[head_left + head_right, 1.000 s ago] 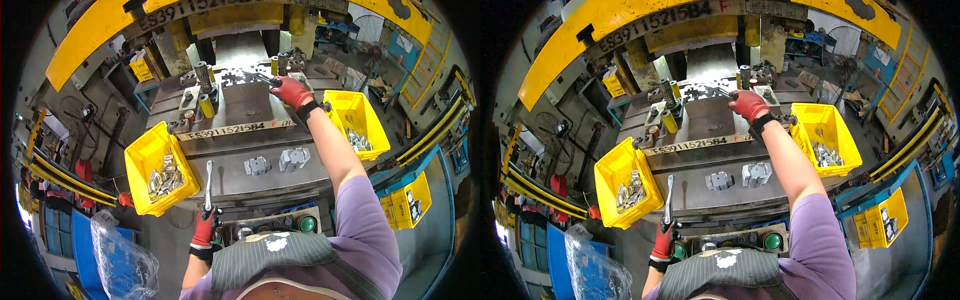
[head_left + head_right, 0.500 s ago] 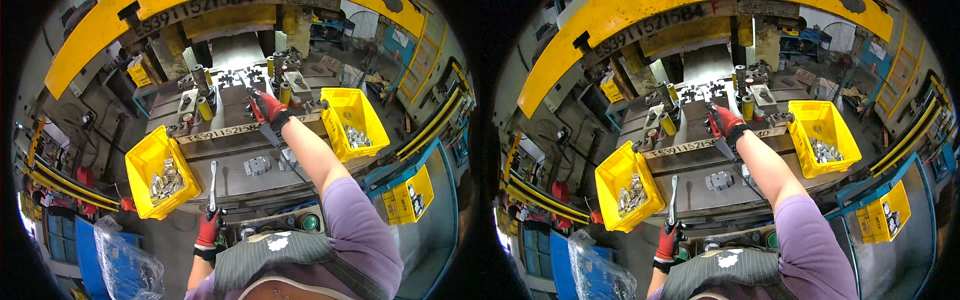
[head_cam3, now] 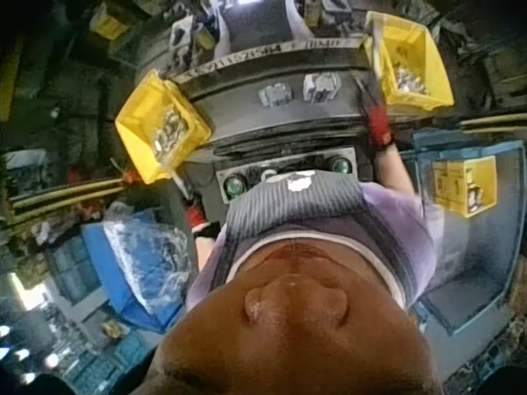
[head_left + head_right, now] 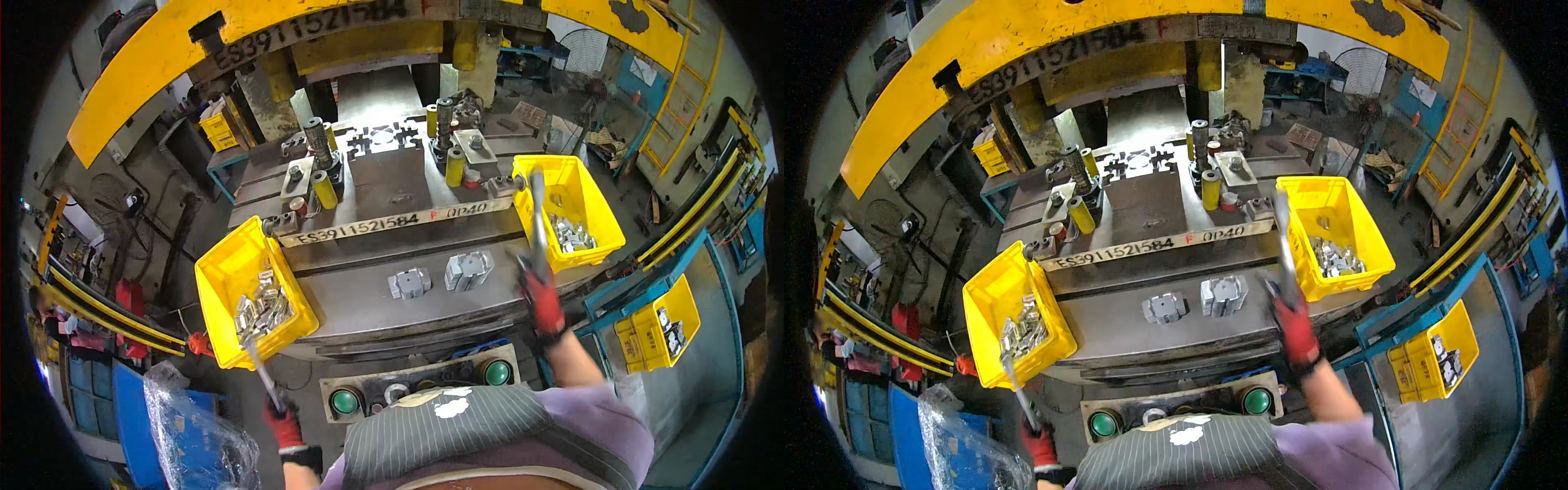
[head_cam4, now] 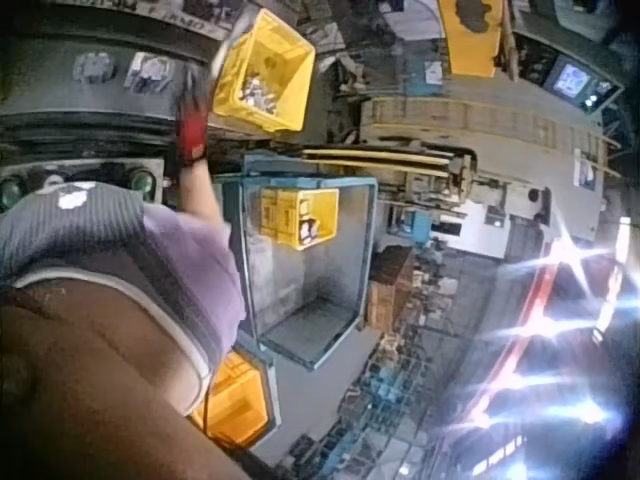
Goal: Operating a metal fabrication machine by loading parts and using tools.
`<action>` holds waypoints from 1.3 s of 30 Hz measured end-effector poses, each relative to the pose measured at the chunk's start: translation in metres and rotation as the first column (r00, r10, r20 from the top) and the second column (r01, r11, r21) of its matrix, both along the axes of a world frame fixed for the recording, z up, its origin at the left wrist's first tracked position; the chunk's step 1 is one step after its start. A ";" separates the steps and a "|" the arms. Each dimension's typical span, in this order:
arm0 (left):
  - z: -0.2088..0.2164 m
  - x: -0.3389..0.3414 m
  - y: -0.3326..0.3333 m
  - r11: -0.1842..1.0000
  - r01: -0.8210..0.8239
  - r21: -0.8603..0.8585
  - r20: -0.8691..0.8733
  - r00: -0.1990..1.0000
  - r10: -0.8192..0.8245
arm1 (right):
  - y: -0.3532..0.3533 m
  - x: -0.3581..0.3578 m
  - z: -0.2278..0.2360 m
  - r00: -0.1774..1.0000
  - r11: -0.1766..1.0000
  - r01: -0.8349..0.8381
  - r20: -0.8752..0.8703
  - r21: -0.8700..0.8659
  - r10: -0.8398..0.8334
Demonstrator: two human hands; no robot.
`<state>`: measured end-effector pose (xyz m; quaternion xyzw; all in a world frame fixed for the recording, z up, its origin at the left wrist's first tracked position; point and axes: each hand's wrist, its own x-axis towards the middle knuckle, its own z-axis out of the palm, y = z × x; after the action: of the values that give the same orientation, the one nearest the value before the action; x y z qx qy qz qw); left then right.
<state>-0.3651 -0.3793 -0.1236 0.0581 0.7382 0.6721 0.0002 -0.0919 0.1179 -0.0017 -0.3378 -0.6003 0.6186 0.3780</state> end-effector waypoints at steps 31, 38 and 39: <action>-0.057 0.011 0.042 0.731 0.543 -0.413 0.774 0.632 -0.032 | -0.059 0.170 -0.310 0.419 0.822 -0.569 0.851 -0.026 0.317; -0.127 -0.002 0.017 0.879 0.436 -0.194 0.726 0.666 -0.170 | -0.070 0.150 -0.259 0.649 0.906 -0.416 0.724 0.080 0.234; -0.131 0.000 0.016 0.919 0.348 -0.185 0.734 0.671 -0.106 | -0.070 0.148 -0.256 0.596 0.917 -0.396 0.746 -0.049 0.297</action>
<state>-0.3646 -0.3630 -0.2543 -0.1137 0.7627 0.5120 0.3785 0.0565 0.0478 -0.2575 -0.4120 -0.7915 0.4514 -0.0062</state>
